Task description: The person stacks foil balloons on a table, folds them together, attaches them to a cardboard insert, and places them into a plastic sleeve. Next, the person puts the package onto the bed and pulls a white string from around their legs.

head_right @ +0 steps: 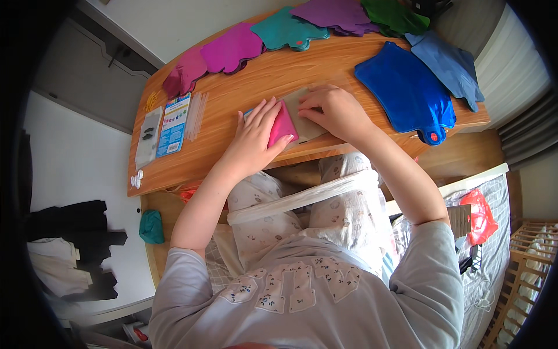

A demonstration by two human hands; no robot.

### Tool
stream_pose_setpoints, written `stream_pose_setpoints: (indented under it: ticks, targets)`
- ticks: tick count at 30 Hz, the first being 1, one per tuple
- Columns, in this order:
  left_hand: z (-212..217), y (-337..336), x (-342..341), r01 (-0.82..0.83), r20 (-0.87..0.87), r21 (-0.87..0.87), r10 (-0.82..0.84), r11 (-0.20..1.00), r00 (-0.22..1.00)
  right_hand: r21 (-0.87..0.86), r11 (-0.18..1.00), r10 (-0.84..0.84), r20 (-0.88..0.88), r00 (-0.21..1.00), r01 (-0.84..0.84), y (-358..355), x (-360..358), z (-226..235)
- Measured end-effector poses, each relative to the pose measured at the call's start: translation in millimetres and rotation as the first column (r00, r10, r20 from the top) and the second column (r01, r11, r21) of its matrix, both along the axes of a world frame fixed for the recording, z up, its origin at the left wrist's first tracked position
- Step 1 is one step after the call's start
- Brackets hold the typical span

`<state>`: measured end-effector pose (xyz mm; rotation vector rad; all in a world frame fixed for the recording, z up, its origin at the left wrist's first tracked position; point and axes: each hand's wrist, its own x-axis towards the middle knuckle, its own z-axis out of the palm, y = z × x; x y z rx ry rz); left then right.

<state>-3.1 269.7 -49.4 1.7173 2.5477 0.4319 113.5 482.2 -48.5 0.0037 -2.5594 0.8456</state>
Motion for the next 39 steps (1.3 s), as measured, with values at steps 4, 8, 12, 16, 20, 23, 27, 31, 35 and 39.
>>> stream_pose_setpoints:
  ticks: [4, 8, 12, 16, 20, 23, 27, 31, 35, 39]
  targets:
    - [-1.6, 5.1, -0.2, 0.010, -0.002, 0.001, -0.010, 1.000, 1.000, 0.018, 1.000, 0.000, 0.023, 1.000, 0.000, 1.8, 2.5, 1.0]
    - [0.0, 5.6, 2.7, -0.019, 0.044, 0.015, 0.019, 1.000, 0.999, -0.023, 0.999, 0.041, 0.062, 0.997, -0.040, 4.1, 7.9, 4.3]
    - [-1.4, 11.3, 1.2, 0.012, 0.036, 0.000, -0.012, 1.000, 0.999, 0.059, 0.994, 0.092, 0.057, 0.994, -0.096, 3.5, 13.9, 5.8]
    - [0.0, 13.9, -3.6, 0.085, 0.056, -0.017, -0.084, 0.996, 0.995, 0.088, 0.994, 0.061, 0.060, 0.996, -0.066, 1.0, 16.3, 6.3]
    - [13.5, 6.5, -24.6, 0.206, 0.408, 0.045, -0.206, 0.978, 0.890, 0.116, 0.992, 0.037, 0.049, 0.998, -0.043, -2.3, 16.2, 2.6]
    - [14.6, 0.0, -38.3, 0.234, 0.558, 0.121, -0.261, 0.965, 0.788, 0.235, 0.969, 0.059, 0.083, 0.995, -0.077, -1.2, 13.8, 2.9]
    - [21.3, -6.3, -25.4, 0.105, 0.193, 0.098, -0.123, 0.990, 0.973, 0.229, 0.968, 0.067, 0.169, 0.983, -0.105, 0.0, 13.4, 14.5]
    - [32.2, -14.6, -16.6, -0.104, 0.029, -0.066, 0.106, 0.992, 0.994, 0.247, 0.963, 0.071, 0.166, 0.984, -0.111, 3.2, 11.1, 12.0]
    - [6.7, -24.1, -25.0, -0.014, 0.037, -0.067, 0.017, 0.998, 0.999, 0.253, 0.959, 0.066, 0.238, 0.969, -0.127, 5.6, 5.8, 15.1]
    - [2.1, -36.1, -28.5, 0.107, 0.014, 0.066, -0.108, 0.992, 0.994, 0.299, 0.929, 0.142, 0.255, 0.956, -0.218, 10.4, 2.9, 11.8]
